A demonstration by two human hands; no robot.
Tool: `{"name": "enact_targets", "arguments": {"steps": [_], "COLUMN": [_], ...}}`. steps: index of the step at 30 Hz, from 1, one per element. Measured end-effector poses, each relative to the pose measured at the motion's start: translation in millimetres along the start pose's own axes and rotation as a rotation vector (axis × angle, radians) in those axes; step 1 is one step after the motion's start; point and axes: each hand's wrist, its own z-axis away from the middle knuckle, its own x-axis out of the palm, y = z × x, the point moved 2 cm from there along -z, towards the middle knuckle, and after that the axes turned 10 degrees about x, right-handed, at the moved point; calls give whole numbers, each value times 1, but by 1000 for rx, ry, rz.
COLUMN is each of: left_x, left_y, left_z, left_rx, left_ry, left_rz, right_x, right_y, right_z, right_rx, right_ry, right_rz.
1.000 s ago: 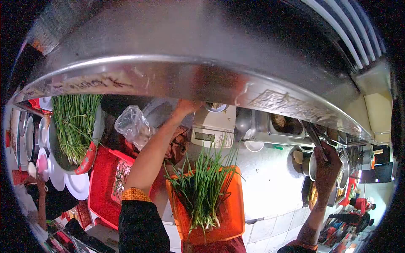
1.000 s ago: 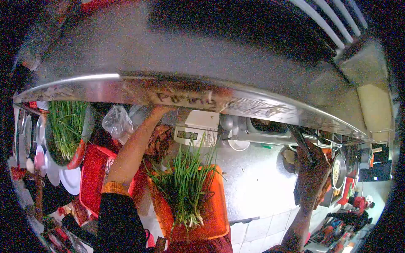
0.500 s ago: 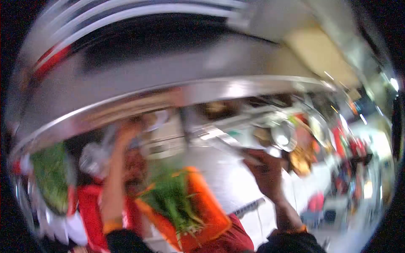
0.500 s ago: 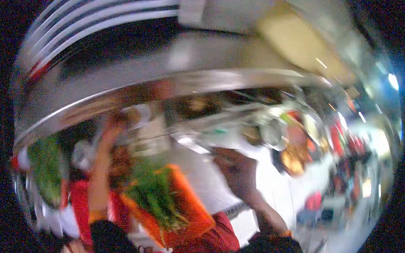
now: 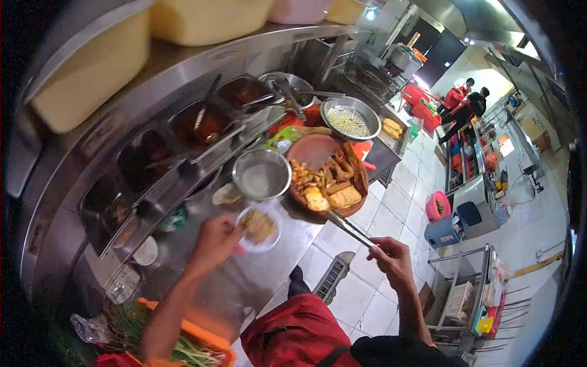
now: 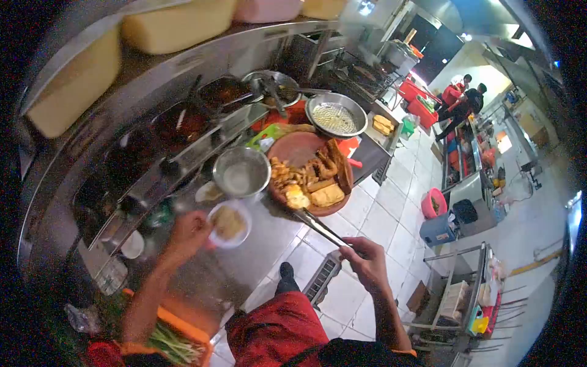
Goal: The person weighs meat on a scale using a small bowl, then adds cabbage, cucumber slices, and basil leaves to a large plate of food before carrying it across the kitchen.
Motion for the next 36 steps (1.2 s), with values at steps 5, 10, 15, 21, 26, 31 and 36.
{"name": "enact_targets", "arguments": {"steps": [5,10,15,21,26,31,36], "left_x": [149,237,250,231,172,99,6], "left_y": [-30,-77,-82,-35,-8,-4,17], "left_z": [-165,-229,-244,-213,-102,34,171], "left_rx": [384,803,898,346,151,-57,-208], "left_ry": [212,253,297,577,623,817,1146], "left_rz": [-282,-1044,-1159,-272,-168,59,-57], "right_x": [-99,-143,-128,-64,-43,-35,-34], "right_y": [29,72,67,53,45,69,54], "right_z": [-72,-145,-198,-264,-275,-297,-273], "right_rx": [20,94,-195,-472,-515,-441,-456], "right_ry": [58,83,155,77,101,143,-105], "right_rz": [-6,23,277,382,346,581,133]}}
